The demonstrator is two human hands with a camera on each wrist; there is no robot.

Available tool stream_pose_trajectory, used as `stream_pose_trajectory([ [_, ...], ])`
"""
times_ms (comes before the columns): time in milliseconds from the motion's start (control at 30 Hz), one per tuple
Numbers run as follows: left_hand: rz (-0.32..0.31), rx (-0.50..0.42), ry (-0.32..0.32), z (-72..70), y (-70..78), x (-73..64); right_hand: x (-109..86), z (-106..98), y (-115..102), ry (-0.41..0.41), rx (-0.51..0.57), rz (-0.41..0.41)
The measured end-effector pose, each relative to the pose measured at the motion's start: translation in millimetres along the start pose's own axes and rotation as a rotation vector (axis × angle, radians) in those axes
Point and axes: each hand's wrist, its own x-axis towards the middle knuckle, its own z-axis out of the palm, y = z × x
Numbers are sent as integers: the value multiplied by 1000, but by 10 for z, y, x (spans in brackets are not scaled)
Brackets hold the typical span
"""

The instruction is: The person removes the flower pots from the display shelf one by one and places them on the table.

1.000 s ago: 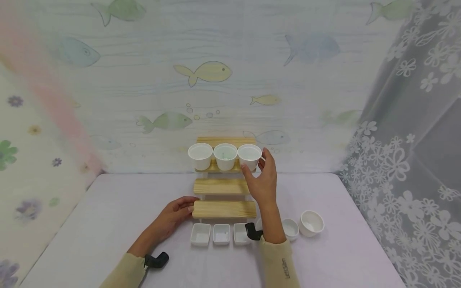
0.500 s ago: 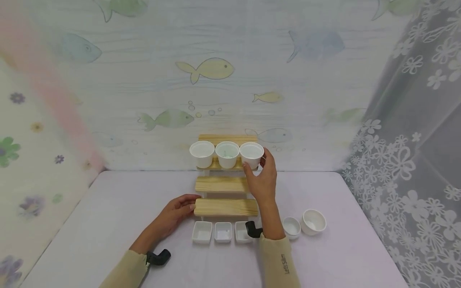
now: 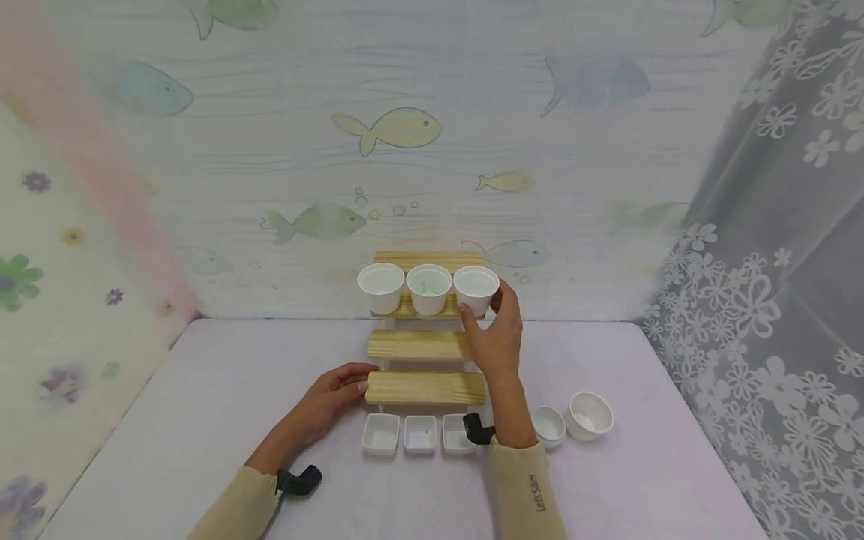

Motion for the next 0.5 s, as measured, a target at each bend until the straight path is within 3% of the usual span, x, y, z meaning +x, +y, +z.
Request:
stream_pose_trajectory([
  [500,-15,-5,10,15,26,-13,-16,-74,-64,1,21,15],
])
